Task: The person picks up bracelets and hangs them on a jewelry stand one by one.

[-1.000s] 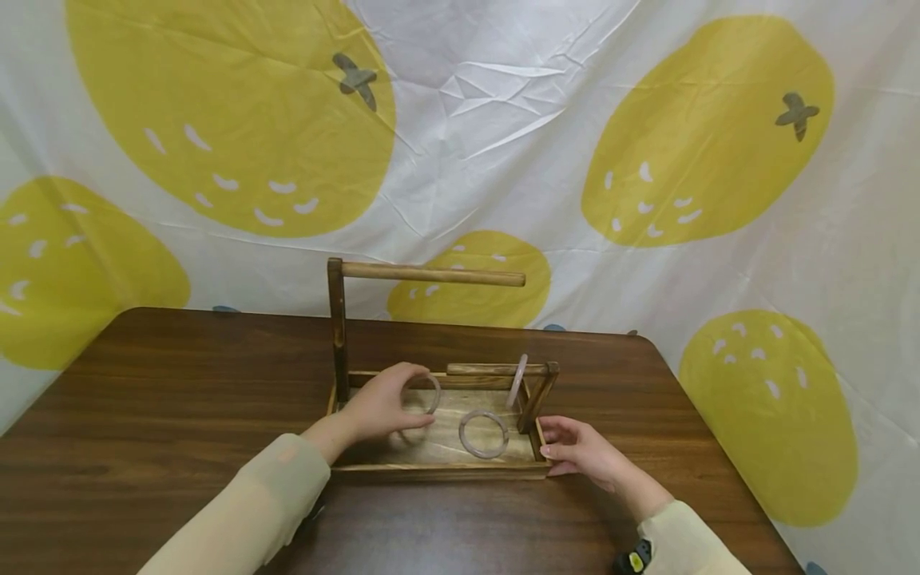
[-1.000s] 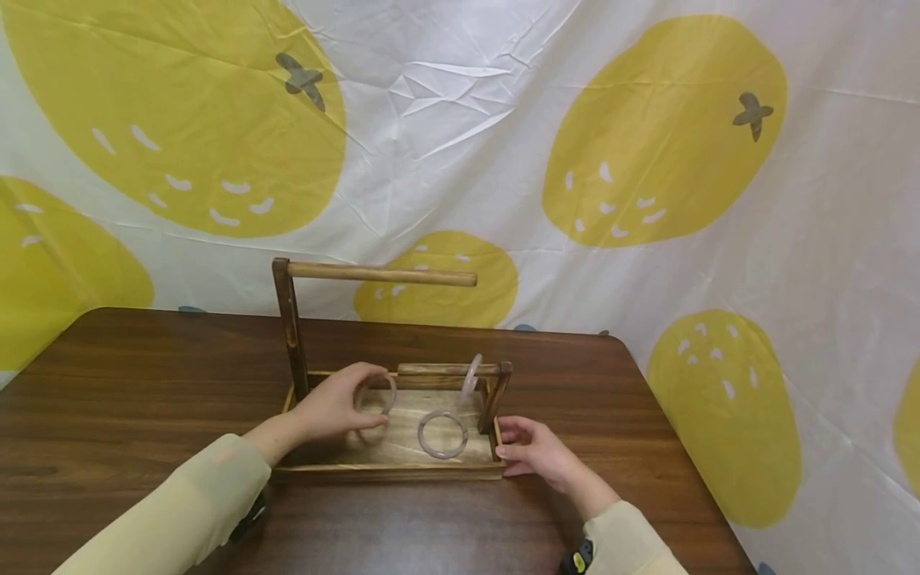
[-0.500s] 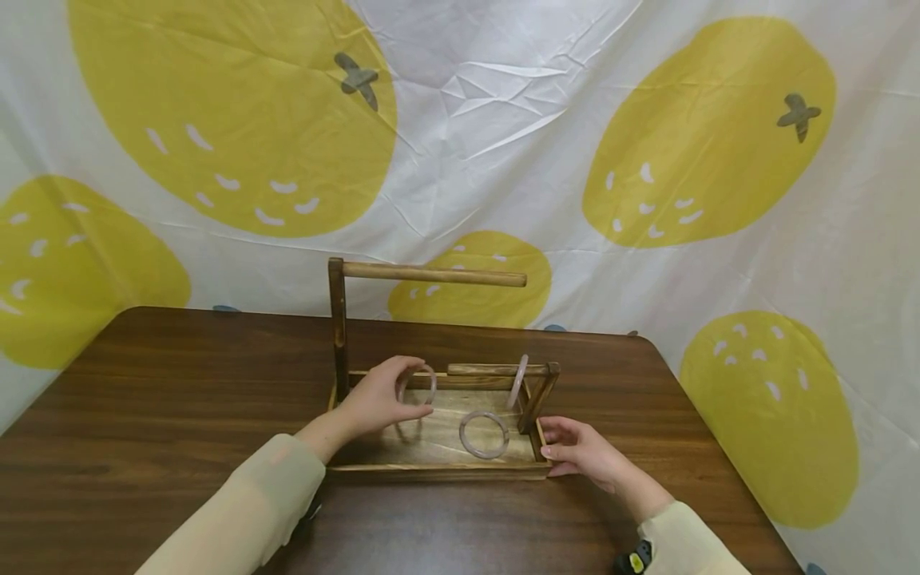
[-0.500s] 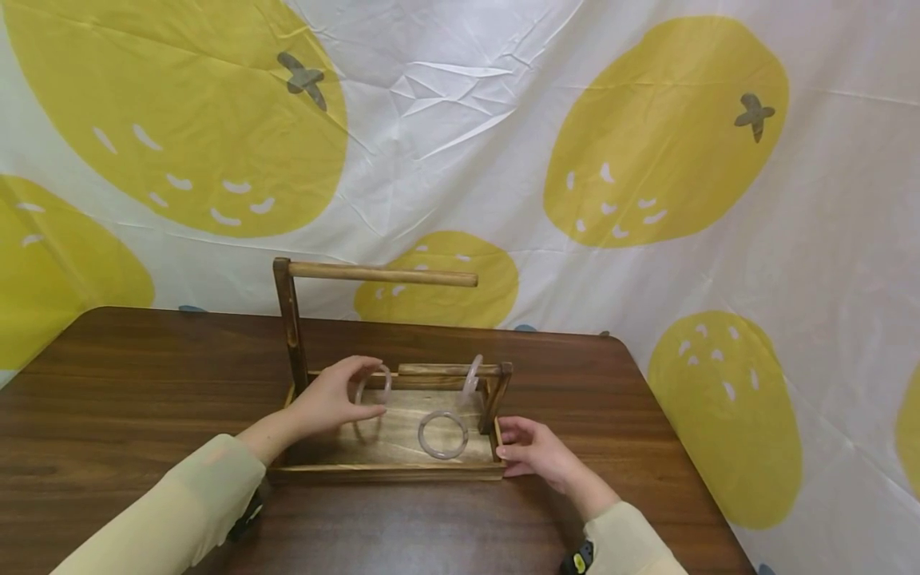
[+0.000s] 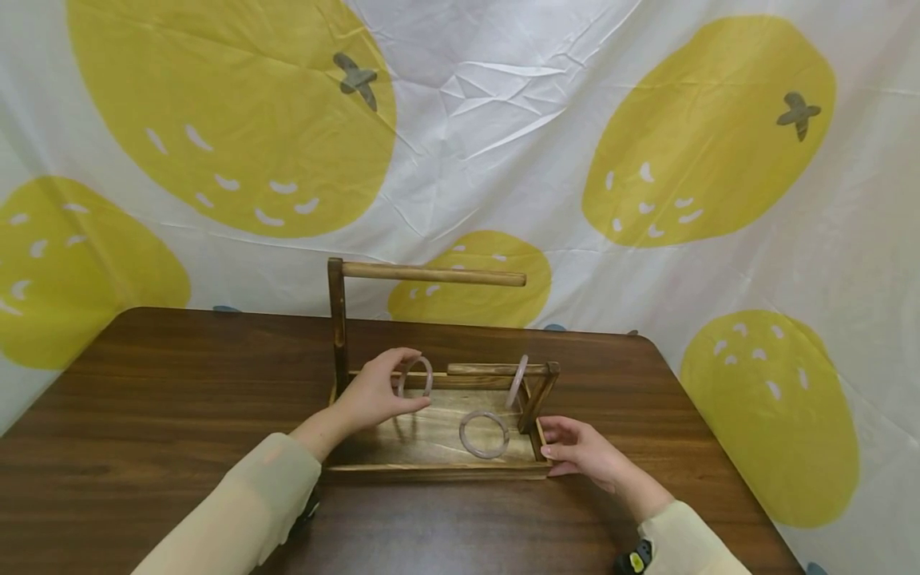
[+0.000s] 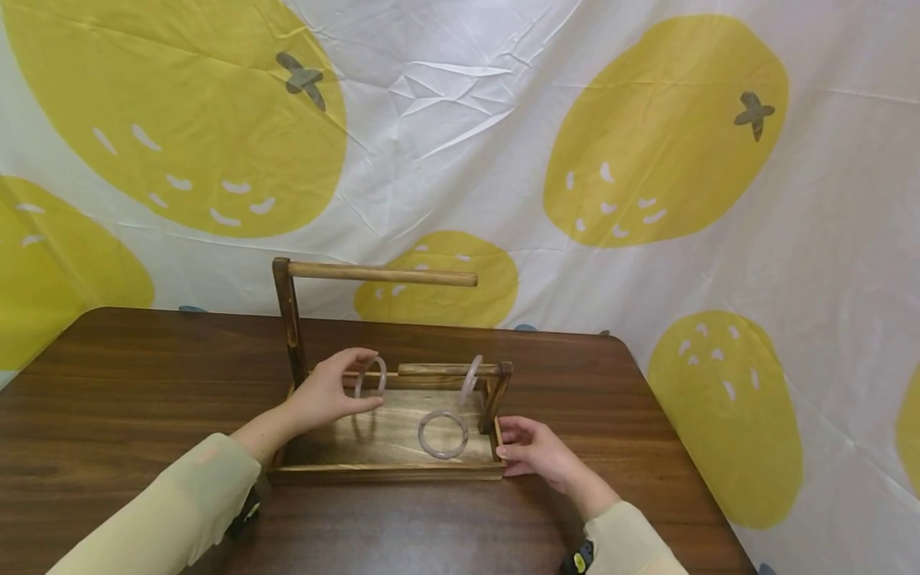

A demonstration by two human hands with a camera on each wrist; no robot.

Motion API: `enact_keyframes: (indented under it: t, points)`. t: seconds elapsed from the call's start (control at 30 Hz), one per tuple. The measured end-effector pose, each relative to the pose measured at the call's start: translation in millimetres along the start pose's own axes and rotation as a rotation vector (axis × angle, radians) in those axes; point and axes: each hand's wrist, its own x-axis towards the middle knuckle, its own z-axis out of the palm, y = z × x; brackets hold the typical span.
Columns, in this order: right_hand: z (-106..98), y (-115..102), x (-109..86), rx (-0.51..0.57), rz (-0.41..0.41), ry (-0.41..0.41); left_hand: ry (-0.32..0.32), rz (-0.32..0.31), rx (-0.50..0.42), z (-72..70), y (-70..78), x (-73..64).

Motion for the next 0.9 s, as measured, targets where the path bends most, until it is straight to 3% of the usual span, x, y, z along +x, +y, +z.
enact_keyframes:
  t: [0.37, 0.63, 0.9]
  points:
    - [-0.1, -0.2, 0.0, -0.002, 0.002, 0.006, 0.012, 0.01, -0.06, -1.9, 4.0, 0.3]
    - [0.3, -1.3, -0.3, -0.002, 0.002, 0.01, 0.065, 0.085, -0.072, -3.9, 4.3, 0.2]
    - [0.1, -0.7, 0.0, -0.006, 0.0, 0.012, 0.075, 0.092, -0.071, -6.3, 8.5, 0.6]
